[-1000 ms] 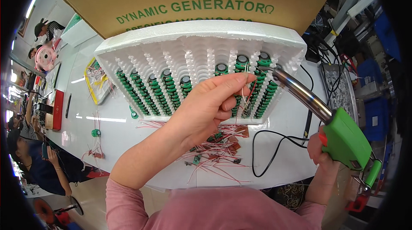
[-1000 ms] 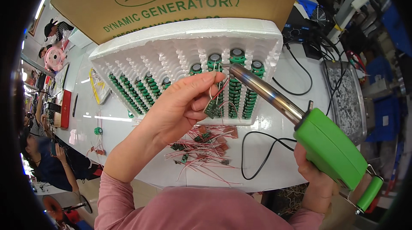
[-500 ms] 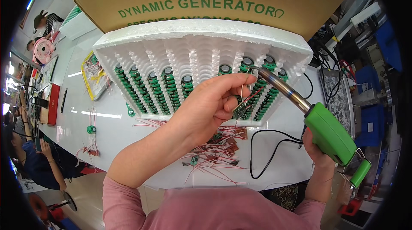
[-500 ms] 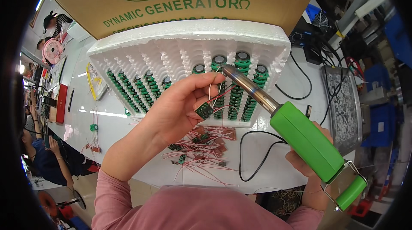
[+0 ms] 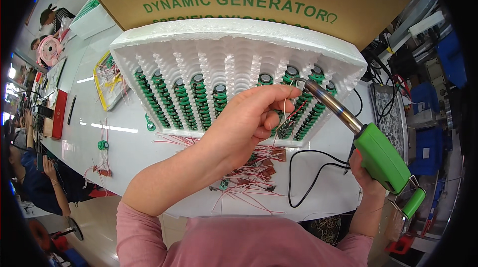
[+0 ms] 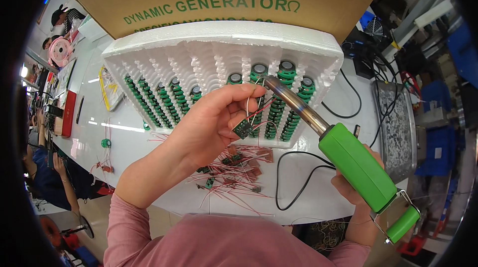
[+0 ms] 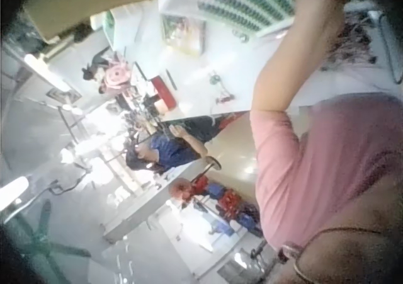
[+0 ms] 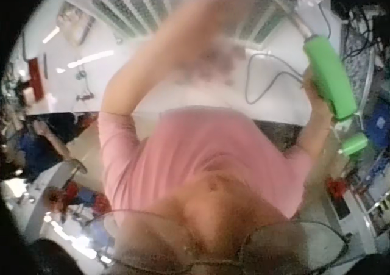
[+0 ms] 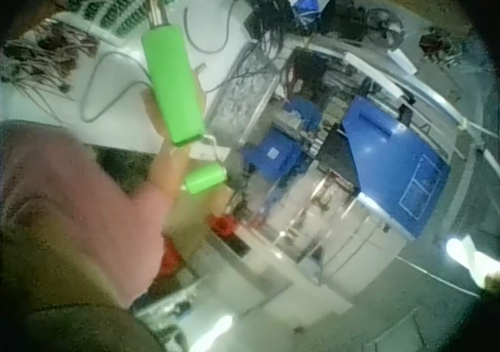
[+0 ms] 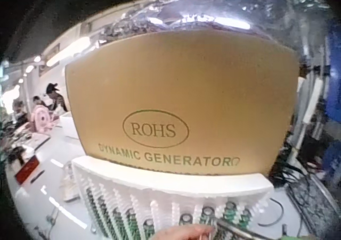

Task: The person puts on eyeglasses, picks up circuit boards with attached wires, and solders the wires onto battery cells in a styrofoam tray using a soldering gun.

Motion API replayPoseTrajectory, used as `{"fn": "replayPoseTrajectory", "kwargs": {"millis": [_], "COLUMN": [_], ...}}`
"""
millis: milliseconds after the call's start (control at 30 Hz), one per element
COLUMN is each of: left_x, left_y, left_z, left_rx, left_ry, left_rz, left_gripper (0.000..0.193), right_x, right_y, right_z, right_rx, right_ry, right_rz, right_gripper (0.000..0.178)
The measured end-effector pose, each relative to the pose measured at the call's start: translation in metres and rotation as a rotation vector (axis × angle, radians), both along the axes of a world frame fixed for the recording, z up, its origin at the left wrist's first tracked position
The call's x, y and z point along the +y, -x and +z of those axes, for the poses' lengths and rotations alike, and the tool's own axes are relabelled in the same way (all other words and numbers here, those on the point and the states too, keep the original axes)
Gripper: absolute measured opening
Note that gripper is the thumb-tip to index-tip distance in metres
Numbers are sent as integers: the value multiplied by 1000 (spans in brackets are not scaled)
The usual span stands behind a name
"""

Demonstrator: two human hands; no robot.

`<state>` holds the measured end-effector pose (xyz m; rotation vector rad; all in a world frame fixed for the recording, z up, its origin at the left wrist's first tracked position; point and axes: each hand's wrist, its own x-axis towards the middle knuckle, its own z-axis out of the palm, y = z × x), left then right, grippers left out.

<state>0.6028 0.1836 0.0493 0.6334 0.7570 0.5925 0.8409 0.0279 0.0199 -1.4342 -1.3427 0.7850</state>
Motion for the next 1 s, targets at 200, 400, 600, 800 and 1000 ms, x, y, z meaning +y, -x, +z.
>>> {"fn": "replayPoseTrajectory", "kwargs": {"millis": [200, 400, 600, 800, 1000], "left_x": [1, 0, 0, -1, -2], "left_y": [4, 11, 15, 19, 24], "left_z": [-7, -10, -8, -7, -13], "left_rx": [-7, -18, -34, -53, -71], "left_ry": [-15, -29, -38, -30, -41], "left_rz": [-25, -34, -46, -39, -46], "left_gripper": [18, 18, 22, 23, 24], "right_x": [-5, -4, -7, -5, -4], "right_y": [5, 9, 12, 15, 21], "right_z": [-2, -5, -7, -6, -7], "right_rx": [26, 54, 80, 103, 125], "right_ry": [25, 50, 75, 98, 122], "right_rz": [-27, -55, -86, -118, -146], "right_gripper": [36, 35, 35, 35, 35]}}
